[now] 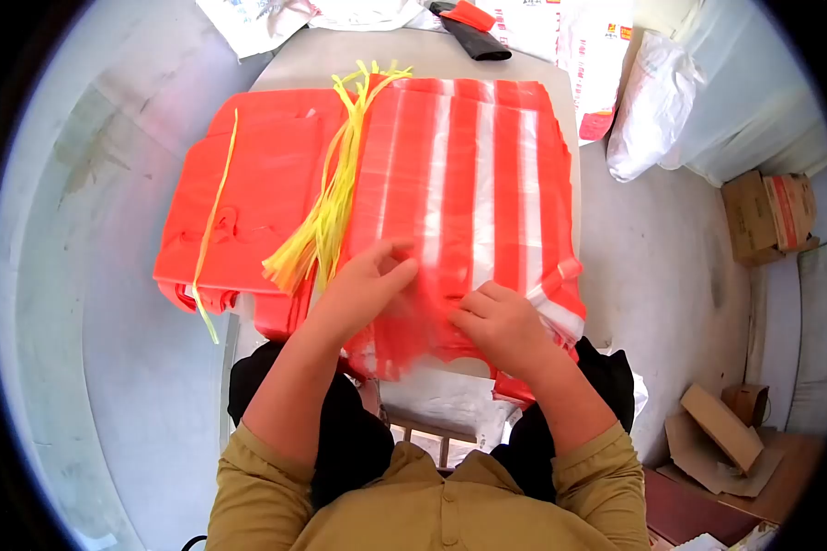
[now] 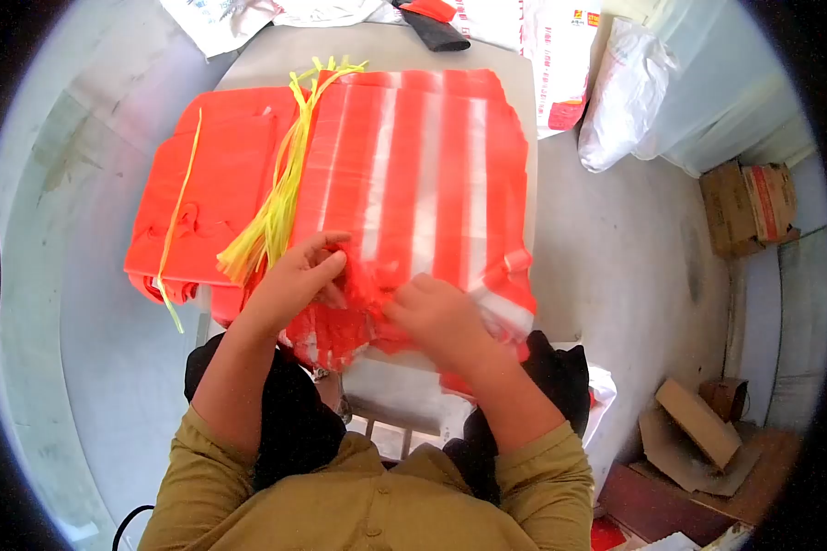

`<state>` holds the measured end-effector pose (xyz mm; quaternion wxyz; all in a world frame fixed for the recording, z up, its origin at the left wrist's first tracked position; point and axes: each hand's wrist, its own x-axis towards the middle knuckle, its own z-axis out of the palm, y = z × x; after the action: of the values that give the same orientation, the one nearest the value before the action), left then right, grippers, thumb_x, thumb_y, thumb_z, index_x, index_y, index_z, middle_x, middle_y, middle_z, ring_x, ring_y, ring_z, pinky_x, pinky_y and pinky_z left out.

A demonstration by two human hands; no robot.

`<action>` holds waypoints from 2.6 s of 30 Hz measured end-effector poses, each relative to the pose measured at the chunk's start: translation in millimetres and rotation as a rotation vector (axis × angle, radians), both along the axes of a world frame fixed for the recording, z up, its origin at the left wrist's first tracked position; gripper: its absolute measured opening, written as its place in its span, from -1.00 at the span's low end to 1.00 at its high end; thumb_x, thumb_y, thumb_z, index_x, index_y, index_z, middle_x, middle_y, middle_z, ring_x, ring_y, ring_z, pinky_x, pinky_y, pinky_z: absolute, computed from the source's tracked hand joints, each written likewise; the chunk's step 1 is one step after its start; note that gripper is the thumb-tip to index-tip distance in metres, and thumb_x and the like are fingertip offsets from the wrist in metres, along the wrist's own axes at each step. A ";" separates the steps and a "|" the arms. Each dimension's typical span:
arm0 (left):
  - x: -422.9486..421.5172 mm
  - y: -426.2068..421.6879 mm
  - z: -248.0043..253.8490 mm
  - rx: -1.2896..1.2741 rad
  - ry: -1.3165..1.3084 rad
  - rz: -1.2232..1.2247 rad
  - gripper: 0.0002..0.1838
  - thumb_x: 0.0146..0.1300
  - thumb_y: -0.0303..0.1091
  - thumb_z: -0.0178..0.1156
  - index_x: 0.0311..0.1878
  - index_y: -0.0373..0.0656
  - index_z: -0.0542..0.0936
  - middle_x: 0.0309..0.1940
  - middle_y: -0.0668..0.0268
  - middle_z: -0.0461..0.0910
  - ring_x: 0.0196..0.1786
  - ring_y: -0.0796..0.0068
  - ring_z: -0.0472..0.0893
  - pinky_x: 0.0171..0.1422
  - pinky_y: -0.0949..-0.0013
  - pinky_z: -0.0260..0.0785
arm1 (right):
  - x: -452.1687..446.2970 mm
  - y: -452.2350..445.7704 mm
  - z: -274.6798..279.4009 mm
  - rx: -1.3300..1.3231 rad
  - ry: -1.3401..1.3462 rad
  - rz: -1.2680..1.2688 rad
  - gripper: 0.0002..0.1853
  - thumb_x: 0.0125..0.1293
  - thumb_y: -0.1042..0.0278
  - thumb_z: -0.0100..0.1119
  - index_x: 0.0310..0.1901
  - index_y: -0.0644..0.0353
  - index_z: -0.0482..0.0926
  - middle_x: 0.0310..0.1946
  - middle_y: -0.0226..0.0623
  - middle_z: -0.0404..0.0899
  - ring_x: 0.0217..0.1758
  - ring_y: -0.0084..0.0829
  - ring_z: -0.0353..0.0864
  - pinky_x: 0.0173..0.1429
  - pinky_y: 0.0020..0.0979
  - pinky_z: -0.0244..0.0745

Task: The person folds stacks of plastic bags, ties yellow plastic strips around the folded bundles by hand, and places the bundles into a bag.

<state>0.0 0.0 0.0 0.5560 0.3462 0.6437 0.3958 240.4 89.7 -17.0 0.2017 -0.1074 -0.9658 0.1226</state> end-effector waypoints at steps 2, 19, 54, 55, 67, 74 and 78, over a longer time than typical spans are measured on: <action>11.1 4.6 16.2 0.014 -0.123 0.131 -0.44 0.65 -0.22 0.12 0.61 -0.13 0.35 0.08 0.17 0.67 -0.24 0.54 0.68 -0.14 0.45 0.57 | -0.3 -0.7 -2.1 0.018 -0.011 0.017 -0.76 0.01 0.47 0.35 -0.21 0.10 0.71 -0.32 -0.41 0.59 -0.23 -0.30 0.61 -0.17 -0.31 0.62; 32.4 44.2 -22.6 0.499 0.920 -0.081 -0.74 0.30 -0.42 0.34 0.04 -0.18 0.71 -0.01 0.16 0.73 0.06 0.00 0.71 0.13 0.06 0.59 | 0.7 0.0 2.1 -0.027 0.026 0.002 -0.78 0.01 0.48 0.36 -0.23 0.15 0.71 -0.32 -0.36 0.61 -0.24 -0.27 0.60 -0.16 -0.30 0.61; 29.2 33.3 -24.3 0.402 0.424 -0.151 -0.82 0.41 -0.50 0.28 0.01 -0.35 0.65 0.20 0.16 0.67 0.05 0.24 0.70 0.12 0.32 0.53 | 86.8 58.5 18.5 -0.623 -0.074 -0.588 -0.52 0.52 0.23 0.19 0.37 0.27 0.54 0.01 0.00 0.70 0.10 -0.13 0.70 0.24 -0.20 0.56; 28.5 33.1 -25.9 0.400 0.405 -0.147 -0.81 0.42 -0.51 0.28 0.03 -0.35 0.65 0.18 0.17 0.67 0.05 0.28 0.69 0.13 0.34 0.52 | 85.3 60.5 13.7 -0.684 -0.033 -0.556 -0.53 0.53 0.22 0.19 0.36 0.28 0.55 0.03 0.01 0.70 0.11 -0.12 0.69 0.26 -0.20 0.56; 24.7 34.0 -28.3 0.399 0.315 -0.113 -0.73 0.46 -0.53 0.26 0.18 -0.34 0.65 0.02 0.23 0.66 0.02 0.50 0.63 0.13 0.41 0.49 | 89.4 54.2 36.3 -1.023 -0.165 -0.446 -0.61 0.46 0.31 0.31 0.27 0.19 0.68 -0.04 -0.37 0.73 -0.04 -0.54 0.63 0.08 -0.42 0.55; 26.3 28.3 -19.1 0.306 0.338 -0.179 -0.75 0.39 -0.56 0.32 0.11 -0.29 0.71 -0.01 0.22 0.77 0.06 0.43 0.69 0.17 0.37 0.53 | 94.8 48.5 65.8 -1.254 -0.444 -0.354 -0.75 0.39 0.47 0.37 0.08 0.23 0.73 -0.17 -0.43 0.70 -0.09 -0.68 0.62 -0.03 -0.50 0.55; 30.3 25.3 -10.8 0.647 0.729 -0.317 -0.78 0.28 -0.54 0.35 -0.01 -0.24 0.75 -0.03 0.15 0.79 0.00 0.12 0.73 0.11 0.20 0.60 | 84.5 49.9 51.4 -1.384 -0.298 -0.456 -0.79 0.44 0.46 0.33 0.05 0.27 0.72 -0.15 -0.42 0.71 -0.07 -0.68 0.64 0.01 -0.53 0.56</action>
<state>30.3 25.3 -10.8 0.2131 0.7094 0.5800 0.3391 324.8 139.6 34.4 -0.0246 -0.4233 -0.6388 0.6420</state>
